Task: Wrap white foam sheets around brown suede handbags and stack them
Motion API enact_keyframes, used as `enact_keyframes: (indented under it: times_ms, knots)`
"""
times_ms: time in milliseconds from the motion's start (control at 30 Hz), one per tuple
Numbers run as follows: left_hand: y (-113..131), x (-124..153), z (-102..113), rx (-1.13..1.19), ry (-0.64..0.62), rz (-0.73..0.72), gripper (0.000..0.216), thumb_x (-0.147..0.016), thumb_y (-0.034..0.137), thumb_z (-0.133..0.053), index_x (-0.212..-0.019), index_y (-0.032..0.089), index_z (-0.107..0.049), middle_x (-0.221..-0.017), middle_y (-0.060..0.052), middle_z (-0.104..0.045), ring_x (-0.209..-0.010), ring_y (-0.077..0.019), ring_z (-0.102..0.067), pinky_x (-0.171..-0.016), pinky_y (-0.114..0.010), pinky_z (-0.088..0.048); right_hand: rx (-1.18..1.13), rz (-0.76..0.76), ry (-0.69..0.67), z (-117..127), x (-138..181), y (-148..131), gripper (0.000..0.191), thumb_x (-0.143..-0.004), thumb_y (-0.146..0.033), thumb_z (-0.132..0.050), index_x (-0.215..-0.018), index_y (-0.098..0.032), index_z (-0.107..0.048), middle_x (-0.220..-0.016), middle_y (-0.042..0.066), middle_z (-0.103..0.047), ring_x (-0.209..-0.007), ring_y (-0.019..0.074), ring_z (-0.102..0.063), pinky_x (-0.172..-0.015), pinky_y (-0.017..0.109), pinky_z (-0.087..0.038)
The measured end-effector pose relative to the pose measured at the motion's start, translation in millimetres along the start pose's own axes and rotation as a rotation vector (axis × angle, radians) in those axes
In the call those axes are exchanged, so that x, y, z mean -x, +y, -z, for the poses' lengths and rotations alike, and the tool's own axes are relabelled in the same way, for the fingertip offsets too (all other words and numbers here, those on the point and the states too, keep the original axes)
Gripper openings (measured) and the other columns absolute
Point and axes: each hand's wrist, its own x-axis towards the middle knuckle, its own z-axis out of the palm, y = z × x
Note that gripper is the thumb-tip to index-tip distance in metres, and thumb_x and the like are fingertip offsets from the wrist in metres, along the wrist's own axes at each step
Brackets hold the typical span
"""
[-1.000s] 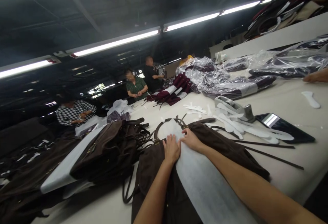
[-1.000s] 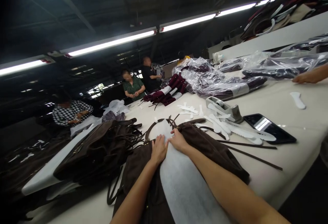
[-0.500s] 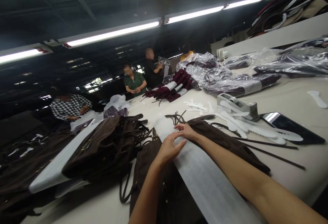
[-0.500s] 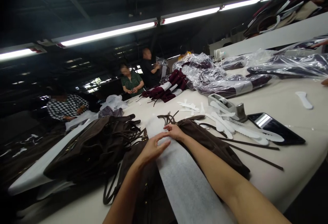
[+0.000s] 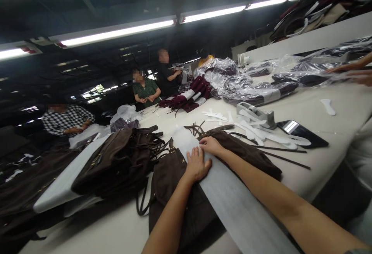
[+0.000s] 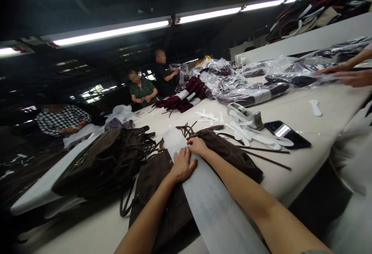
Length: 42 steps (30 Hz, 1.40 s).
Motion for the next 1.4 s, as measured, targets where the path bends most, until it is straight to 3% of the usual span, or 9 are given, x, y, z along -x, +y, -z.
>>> enact_keyframes:
  times_ms: [167,367,500,600,733,867,1067,1267,1400]
  knots:
    - [5.6,6.9,-5.6,-0.033,0.069,-0.042,0.069,-0.095,0.05,-0.033,-0.148,0.006,-0.026,-0.155,-0.024,-0.022,-0.146,-0.0366,-0.015,-0.115,-0.06,-0.011,0.105,0.165,0.242,50.1,126.7,20.8,0.021,-0.086,-0.02,-0.054,-0.097,-0.019,-0.072,-0.101,0.006,-0.071,-0.094,0.0198,-0.065,-0.091,0.035,-0.049]
    - [46.9,30.4,6.2,-0.045,0.198,-0.12,0.039,-0.095,0.019,-0.035,-0.129,0.014,-0.053,-0.151,-0.019,-0.033,-0.143,-0.0301,-0.024,-0.115,-0.05,-0.02,0.177,0.314,0.449,52.1,225.8,38.6,0.021,-0.093,-0.019,-0.05,-0.1,-0.018,-0.07,-0.101,0.008,-0.07,-0.104,0.0228,-0.059,-0.096,0.042,-0.048]
    - [69.7,58.1,20.0,-0.015,0.152,-0.022,0.031,-0.095,0.022,-0.036,-0.108,0.012,-0.063,-0.117,-0.021,-0.058,-0.114,-0.0299,-0.054,-0.098,-0.045,-0.04,0.136,0.324,0.575,51.4,235.4,35.6,0.015,-0.093,-0.021,-0.055,-0.093,-0.019,-0.07,-0.095,0.008,-0.07,-0.097,0.0228,-0.06,-0.092,0.042,-0.049]
    - [86.5,81.3,30.0,0.064,0.064,-0.012,0.044,-0.096,0.043,-0.04,-0.124,0.012,-0.055,-0.11,-0.016,-0.063,-0.103,-0.0244,-0.061,-0.09,-0.033,-0.046,0.082,0.329,0.581,54.3,236.9,38.1,0.011,-0.091,-0.02,-0.058,-0.09,-0.02,-0.069,-0.092,0.007,-0.069,-0.095,0.0223,-0.059,-0.089,0.041,-0.05]
    - [120.9,105.1,38.2,0.185,-0.153,-0.072,0.07,-0.09,0.062,-0.043,-0.145,0.02,-0.033,-0.132,-0.018,-0.052,-0.124,-0.0299,-0.051,-0.1,-0.041,-0.042,0.011,0.349,0.521,59.1,238.1,44.3,0.009,-0.089,-0.02,-0.06,-0.087,-0.02,-0.069,-0.092,0.006,-0.069,-0.094,0.0214,-0.06,-0.088,0.04,-0.05]
    - [138.5,119.7,35.8,-0.031,-0.256,-0.07,0.093,-0.078,0.059,-0.066,-0.151,0.024,-0.021,-0.149,-0.026,-0.03,-0.138,-0.0448,-0.029,-0.104,-0.062,-0.031,-0.041,0.332,0.444,72.6,247.0,41.2,0.009,-0.088,-0.022,-0.061,-0.084,-0.02,-0.069,-0.096,0.006,-0.069,-0.096,0.02,-0.061,-0.089,0.036,-0.049]
    - [113.8,132.4,26.8,-0.065,-0.237,-0.222,0.086,-0.084,0.049,-0.063,-0.152,0.019,-0.019,-0.155,-0.025,-0.02,-0.144,-0.0383,-0.02,-0.113,-0.053,-0.026,-0.032,-0.124,0.31,95.7,275.8,37.2,0.027,-0.088,-0.036,-0.058,-0.068,-0.018,-0.061,-0.068,0.004,-0.063,-0.062,0.0169,-0.061,-0.062,0.031,-0.051]
    - [103.2,132.9,17.5,0.009,-0.195,-0.212,0.087,-0.086,0.054,-0.055,-0.151,0.01,-0.017,-0.157,-0.023,-0.018,-0.146,-0.0342,-0.015,-0.116,-0.052,-0.023,-0.812,-0.491,-0.086,83.0,273.2,29.2,0.028,-0.086,-0.041,-0.062,-0.093,-0.014,-0.056,-0.075,0.005,-0.068,-0.048,0.0133,-0.062,-0.045,0.026,-0.052]
    - [103.9,133.3,16.2,0.053,-0.191,-0.201,0.083,-0.087,0.054,-0.053,-0.15,0.009,-0.023,-0.157,-0.02,-0.021,-0.146,-0.032,-0.018,-0.117,-0.049,-0.022,-1.069,-0.536,-0.07,80.4,275.0,17.6,0.018,-0.087,-0.03,-0.06,-0.094,-0.015,-0.054,-0.084,0.007,-0.069,-0.049,0.0088,-0.06,-0.043,0.019,-0.048]
